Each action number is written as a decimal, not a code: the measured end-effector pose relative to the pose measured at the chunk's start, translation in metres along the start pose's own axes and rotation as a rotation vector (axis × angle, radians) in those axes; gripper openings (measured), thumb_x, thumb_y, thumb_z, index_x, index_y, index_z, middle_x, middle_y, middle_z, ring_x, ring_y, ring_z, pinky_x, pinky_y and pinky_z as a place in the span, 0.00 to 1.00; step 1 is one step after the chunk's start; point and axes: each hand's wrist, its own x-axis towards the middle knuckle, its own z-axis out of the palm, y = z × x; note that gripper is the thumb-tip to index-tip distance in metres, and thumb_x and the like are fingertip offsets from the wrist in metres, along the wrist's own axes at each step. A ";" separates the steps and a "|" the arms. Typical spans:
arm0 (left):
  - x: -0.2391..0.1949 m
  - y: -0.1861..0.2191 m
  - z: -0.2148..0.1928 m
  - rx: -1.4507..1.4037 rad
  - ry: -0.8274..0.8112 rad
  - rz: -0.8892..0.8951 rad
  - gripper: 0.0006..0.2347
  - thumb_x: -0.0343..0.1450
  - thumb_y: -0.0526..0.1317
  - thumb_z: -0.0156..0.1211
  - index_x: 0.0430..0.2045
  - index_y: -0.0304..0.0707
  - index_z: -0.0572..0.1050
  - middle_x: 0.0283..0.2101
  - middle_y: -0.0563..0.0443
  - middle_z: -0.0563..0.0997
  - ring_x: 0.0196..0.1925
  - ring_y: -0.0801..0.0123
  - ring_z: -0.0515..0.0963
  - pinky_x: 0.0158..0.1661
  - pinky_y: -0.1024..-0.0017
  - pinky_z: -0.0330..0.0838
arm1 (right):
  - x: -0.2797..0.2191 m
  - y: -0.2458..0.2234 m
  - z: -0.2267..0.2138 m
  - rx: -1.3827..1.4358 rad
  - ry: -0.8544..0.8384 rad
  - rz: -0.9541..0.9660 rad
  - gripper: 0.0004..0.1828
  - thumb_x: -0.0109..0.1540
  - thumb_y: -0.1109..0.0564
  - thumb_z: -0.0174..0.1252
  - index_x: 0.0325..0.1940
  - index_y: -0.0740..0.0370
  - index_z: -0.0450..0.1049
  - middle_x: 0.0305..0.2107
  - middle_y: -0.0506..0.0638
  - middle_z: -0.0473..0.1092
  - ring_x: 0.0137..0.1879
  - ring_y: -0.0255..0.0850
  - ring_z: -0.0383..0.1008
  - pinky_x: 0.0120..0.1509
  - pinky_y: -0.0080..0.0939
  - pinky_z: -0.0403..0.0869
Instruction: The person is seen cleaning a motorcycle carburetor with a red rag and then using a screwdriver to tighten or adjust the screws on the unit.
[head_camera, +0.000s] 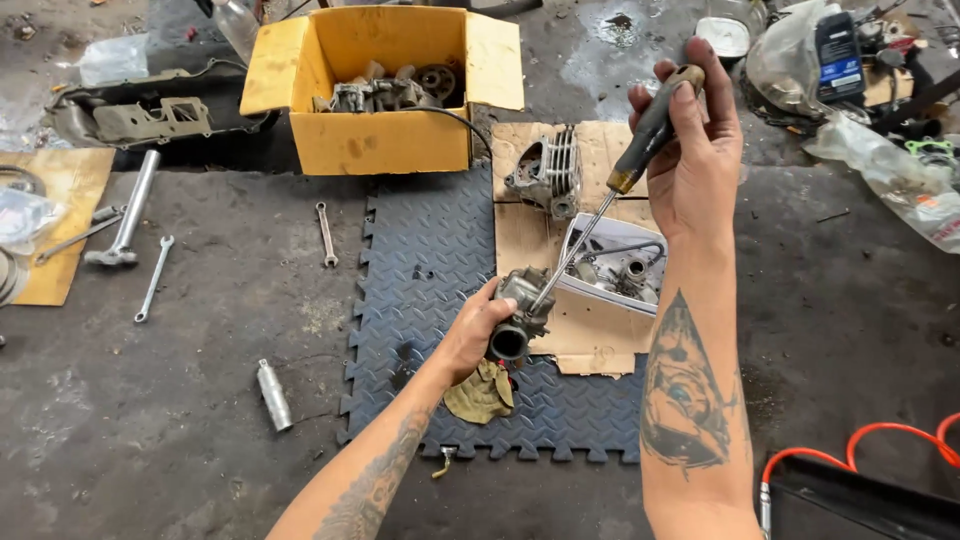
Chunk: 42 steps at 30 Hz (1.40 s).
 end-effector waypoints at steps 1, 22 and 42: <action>0.002 -0.006 -0.003 0.004 0.005 0.012 0.27 0.64 0.54 0.48 0.53 0.34 0.71 0.43 0.41 0.81 0.38 0.65 0.79 0.39 0.69 0.73 | -0.006 -0.002 0.007 0.004 -0.011 -0.006 0.23 0.73 0.58 0.56 0.73 0.53 0.67 0.60 0.53 0.69 0.60 0.50 0.78 0.62 0.40 0.81; -0.024 -0.048 0.034 0.157 -0.049 -0.041 0.23 0.66 0.56 0.46 0.43 0.36 0.71 0.37 0.45 0.79 0.35 0.66 0.76 0.40 0.67 0.69 | -0.073 -0.038 -0.016 0.073 0.225 0.119 0.22 0.71 0.45 0.43 0.60 0.54 0.74 0.50 0.55 0.71 0.50 0.47 0.78 0.47 0.38 0.79; -0.063 -0.031 0.019 0.394 0.082 -0.004 0.23 0.63 0.59 0.45 0.38 0.41 0.72 0.36 0.51 0.81 0.36 0.69 0.74 0.43 0.67 0.65 | -0.086 -0.047 -0.007 -0.365 0.106 -0.036 0.07 0.69 0.54 0.63 0.49 0.52 0.72 0.37 0.41 0.70 0.41 0.28 0.71 0.40 0.33 0.82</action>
